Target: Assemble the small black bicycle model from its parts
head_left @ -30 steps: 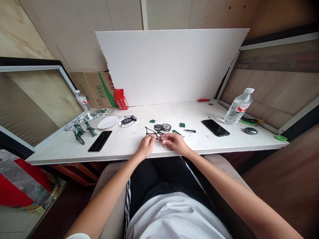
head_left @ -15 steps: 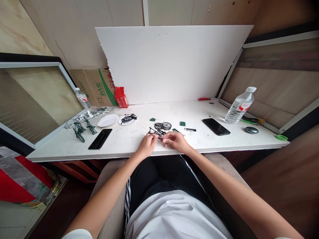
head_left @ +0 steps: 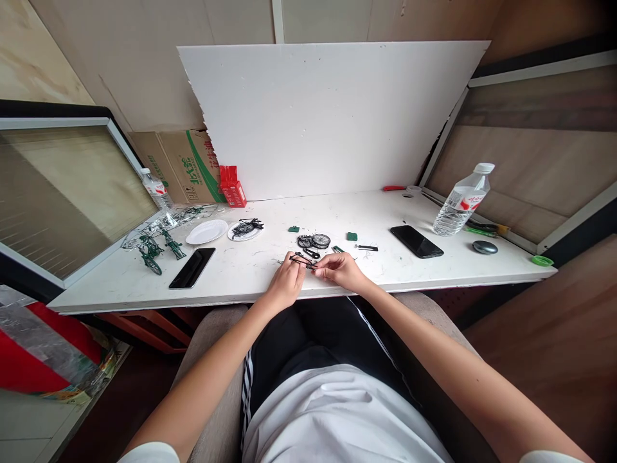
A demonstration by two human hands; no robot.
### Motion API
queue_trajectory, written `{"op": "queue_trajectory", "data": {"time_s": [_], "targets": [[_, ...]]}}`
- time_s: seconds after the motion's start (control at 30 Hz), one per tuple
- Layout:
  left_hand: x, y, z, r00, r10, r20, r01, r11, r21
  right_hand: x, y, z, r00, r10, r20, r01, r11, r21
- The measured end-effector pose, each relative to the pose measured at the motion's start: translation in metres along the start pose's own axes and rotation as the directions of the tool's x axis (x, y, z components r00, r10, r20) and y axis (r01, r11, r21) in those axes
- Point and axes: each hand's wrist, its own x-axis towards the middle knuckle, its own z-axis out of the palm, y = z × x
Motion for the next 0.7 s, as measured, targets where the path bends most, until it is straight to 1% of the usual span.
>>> {"op": "queue_trajectory", "data": {"time_s": [0.13, 0.33, 0.5, 0.7], "targets": [[-0.0005, 0.0025, 0.0002, 0.999, 0.043, 0.009, -0.043, 0.998, 0.04, -0.0009, -0.0028, -0.0024, 1.0, 0.011, 0.019, -0.011, 1.0, 0.014], [-0.0025, 0.0076, 0.0011, 0.998, 0.066, 0.016, -0.067, 0.994, 0.088, -0.0028, -0.004, -0.006, 0.995, 0.041, 0.091, -0.044, 0.998, 0.035], [-0.0033, 0.0088, 0.002, 0.998, 0.067, 0.02, -0.068, 0.992, 0.107, -0.0022, -0.0013, -0.0052, 0.996, 0.017, 0.086, -0.021, 0.999, 0.043], [-0.0034, 0.0093, 0.0045, 0.997, 0.082, 0.004, -0.082, 0.993, 0.082, -0.0018, 0.001, -0.0052, 0.996, -0.017, 0.086, 0.016, 1.0, 0.016]]}}
